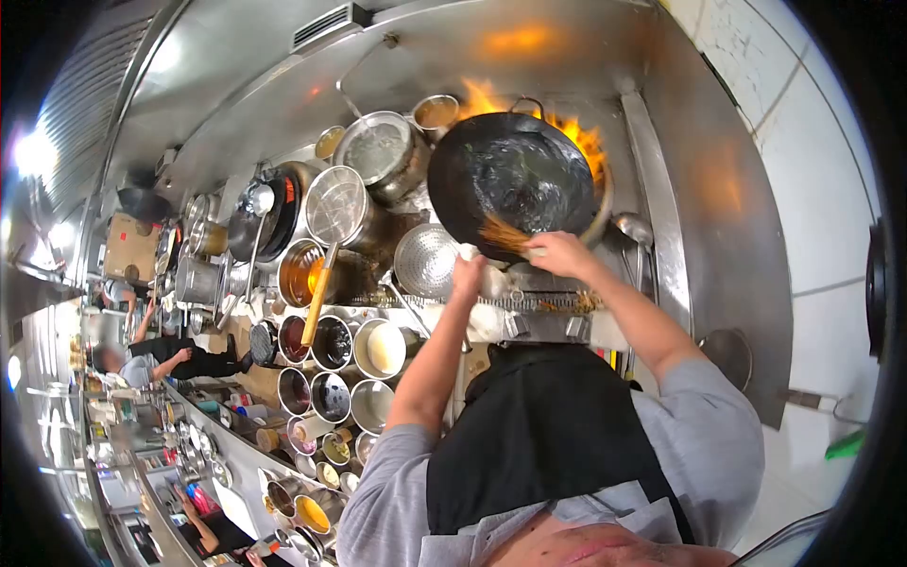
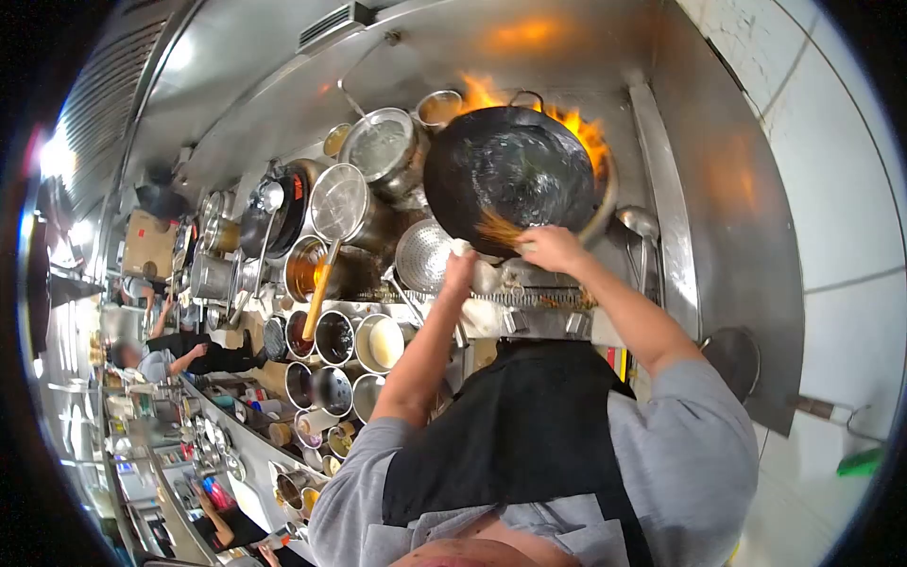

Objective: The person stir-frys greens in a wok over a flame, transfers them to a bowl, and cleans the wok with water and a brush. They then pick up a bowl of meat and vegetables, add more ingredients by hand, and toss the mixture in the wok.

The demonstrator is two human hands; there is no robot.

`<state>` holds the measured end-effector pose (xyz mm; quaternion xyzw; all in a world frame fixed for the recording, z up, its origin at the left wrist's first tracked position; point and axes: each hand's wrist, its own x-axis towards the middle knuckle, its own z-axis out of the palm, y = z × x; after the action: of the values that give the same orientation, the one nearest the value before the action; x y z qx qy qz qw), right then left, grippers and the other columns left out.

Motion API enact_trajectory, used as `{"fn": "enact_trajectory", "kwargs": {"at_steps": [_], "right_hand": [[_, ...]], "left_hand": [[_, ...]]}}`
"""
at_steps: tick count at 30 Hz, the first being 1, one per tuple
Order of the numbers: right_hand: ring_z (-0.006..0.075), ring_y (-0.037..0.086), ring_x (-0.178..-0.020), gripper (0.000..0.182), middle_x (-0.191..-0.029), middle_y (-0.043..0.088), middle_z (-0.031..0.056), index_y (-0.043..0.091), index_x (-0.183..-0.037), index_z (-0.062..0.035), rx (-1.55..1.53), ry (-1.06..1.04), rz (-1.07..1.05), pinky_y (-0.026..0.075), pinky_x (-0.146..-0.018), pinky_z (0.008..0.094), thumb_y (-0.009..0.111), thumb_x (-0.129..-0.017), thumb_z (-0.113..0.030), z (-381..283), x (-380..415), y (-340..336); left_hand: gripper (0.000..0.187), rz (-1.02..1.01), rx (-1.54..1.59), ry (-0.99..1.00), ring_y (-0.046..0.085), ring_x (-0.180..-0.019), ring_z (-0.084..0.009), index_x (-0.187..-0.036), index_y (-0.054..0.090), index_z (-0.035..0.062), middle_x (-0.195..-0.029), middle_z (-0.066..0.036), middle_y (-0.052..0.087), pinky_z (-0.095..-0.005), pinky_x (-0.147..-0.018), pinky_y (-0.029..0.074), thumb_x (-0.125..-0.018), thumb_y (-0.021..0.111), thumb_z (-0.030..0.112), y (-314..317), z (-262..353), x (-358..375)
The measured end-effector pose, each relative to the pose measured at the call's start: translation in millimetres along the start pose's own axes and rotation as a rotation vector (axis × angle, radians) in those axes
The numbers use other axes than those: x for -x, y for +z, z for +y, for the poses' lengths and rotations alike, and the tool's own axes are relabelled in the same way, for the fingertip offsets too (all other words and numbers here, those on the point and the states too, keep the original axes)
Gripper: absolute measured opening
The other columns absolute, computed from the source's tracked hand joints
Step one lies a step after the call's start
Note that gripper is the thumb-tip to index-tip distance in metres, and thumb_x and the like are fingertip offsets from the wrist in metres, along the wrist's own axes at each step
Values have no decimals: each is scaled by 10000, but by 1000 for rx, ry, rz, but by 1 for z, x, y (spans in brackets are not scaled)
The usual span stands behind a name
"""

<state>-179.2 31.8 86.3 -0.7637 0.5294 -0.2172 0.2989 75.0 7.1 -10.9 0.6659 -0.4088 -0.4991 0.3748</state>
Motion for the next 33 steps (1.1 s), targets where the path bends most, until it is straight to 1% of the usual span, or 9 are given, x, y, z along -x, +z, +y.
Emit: {"fn": "enact_trajectory", "kwargs": {"at_steps": [4,6,10,15,19,20,27,31,33], "right_hand": [[324,625,-1054,419,-1179,649,133,662,-1180,-112,-80,349,129,493,-913,387,718,-783,-237,23,96,-22],[321,608,-1098,410,-1238,619,148,653,-1189,-93,-56,383,505,479,-934,383,707,-814,-250,33,125,-20],[335,583,-1138,415,-1239,612,175,637,-1208,-82,-203,495,768,459,-956,383,713,-824,-219,52,159,4],[334,590,-1115,427,-1196,629,177,628,-1206,-53,-158,545,738,459,-949,380,718,-818,-208,41,207,18],[321,607,-1085,447,-1158,643,193,610,-1223,-29,-209,585,693,464,-937,366,718,-811,-164,39,231,34],[340,599,-1088,455,-1142,646,197,614,-1217,-36,-154,599,705,460,-941,378,729,-798,-170,37,232,36],[341,599,-1084,452,-1152,644,192,622,-1222,-72,-145,582,696,462,-938,384,728,-793,-165,27,229,31],[351,595,-1077,453,-1149,637,176,614,-1231,-89,-49,539,677,470,-921,399,714,-799,-182,35,237,42],[356,595,-1069,447,-1145,635,167,611,-1228,-89,2,551,673,474,-911,407,707,-803,-189,40,251,54]], "left_hand": [[432,-136,-108,35,652,-798,-251,-1136,570,-33,-958,-157,671,-365,-747,525,-751,635,152,-39,56,40],[421,-145,-154,51,652,-785,-242,-1134,578,-44,-962,-156,671,-357,-726,524,-751,626,125,-50,54,29],[344,-122,-105,17,658,-782,-226,-1063,614,-72,-937,-144,677,-344,-699,520,-761,606,93,-55,58,20],[283,-151,153,-43,664,-726,-238,-1001,626,-75,-888,-139,672,-371,-646,541,-766,603,82,-46,58,19],[284,-225,411,-357,670,-773,-276,-1025,597,-40,-899,-141,651,-395,-683,560,-786,612,111,-24,10,28],[272,-222,445,-260,669,-781,-269,-1010,597,-33,-893,-127,648,-396,-680,558,-779,618,109,-11,3,40],[249,-179,585,-323,661,-746,-266,-976,584,-21,-858,-100,631,-402,-663,559,-766,630,104,28,16,57],[296,-88,362,-183,651,-714,-229,-1000,599,-33,-865,-104,645,-375,-640,548,-748,647,116,-1,16,41],[296,-178,273,-133,649,-709,-219,-997,609,-27,-854,-103,648,-358,-633,541,-746,654,124,-27,33,41]]}}
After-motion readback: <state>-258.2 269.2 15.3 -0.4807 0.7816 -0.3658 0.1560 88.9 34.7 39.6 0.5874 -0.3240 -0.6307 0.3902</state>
